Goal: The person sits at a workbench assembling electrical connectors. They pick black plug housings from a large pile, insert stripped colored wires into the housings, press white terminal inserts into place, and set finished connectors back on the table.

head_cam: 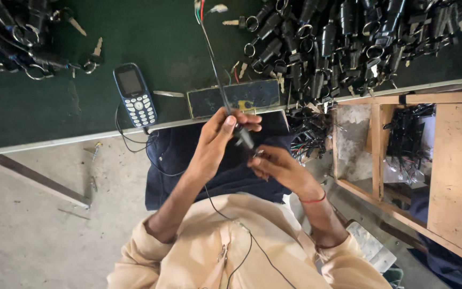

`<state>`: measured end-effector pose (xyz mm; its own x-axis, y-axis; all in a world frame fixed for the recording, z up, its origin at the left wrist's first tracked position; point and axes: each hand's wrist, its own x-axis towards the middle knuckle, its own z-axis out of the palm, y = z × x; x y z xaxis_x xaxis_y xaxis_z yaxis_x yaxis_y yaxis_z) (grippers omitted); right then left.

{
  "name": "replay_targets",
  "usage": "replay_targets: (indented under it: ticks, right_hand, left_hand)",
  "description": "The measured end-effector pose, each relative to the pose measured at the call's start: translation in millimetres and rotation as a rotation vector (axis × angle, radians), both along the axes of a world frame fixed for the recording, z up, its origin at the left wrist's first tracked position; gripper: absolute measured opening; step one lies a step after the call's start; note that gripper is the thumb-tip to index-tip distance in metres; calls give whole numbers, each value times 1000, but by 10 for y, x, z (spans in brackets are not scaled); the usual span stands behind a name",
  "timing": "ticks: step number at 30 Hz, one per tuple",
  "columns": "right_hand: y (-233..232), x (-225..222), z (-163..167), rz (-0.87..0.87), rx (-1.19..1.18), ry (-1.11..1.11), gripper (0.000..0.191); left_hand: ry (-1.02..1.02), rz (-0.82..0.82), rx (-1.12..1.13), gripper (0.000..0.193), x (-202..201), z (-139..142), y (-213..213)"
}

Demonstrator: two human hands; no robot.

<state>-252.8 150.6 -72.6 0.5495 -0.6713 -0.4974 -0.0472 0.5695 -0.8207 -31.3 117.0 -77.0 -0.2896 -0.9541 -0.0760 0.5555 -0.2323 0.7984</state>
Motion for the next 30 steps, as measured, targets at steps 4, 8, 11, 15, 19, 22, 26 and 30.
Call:
replay_targets:
  ticks: [4, 8, 11, 15, 19, 22, 26, 30]
  right_hand:
    - [37, 49, 82, -89, -71, 33, 31]
    - [59, 183, 137, -85, -364, 225, 31]
    - [44, 211, 122, -142, -344, 129, 32]
    - [61, 110, 69, -45, -214, -79, 31]
    - [168, 4, 53, -42, -193, -121, 31]
    - [290, 28, 90, -104, -203, 23, 30]
    - [404, 139, 172, -165, -297, 202, 29]
    - [291, 132, 210, -138, -74, -178, 27]
  left_hand:
    - [32, -89, 33, 27, 41, 226, 86]
    - [58, -102, 95, 36, -3, 330, 122]
    - [35, -105, 22, 45, -28, 353, 98]
    - [12, -146, -47, 49, 37, 364, 51]
    - [64, -245, 26, 40, 83, 391, 94]
    - [38, -240, -71, 32, 96, 425, 146]
    - [-119, -209, -167, 30, 96, 477, 177]
    - [165, -266, -9, 39, 31, 528, 187]
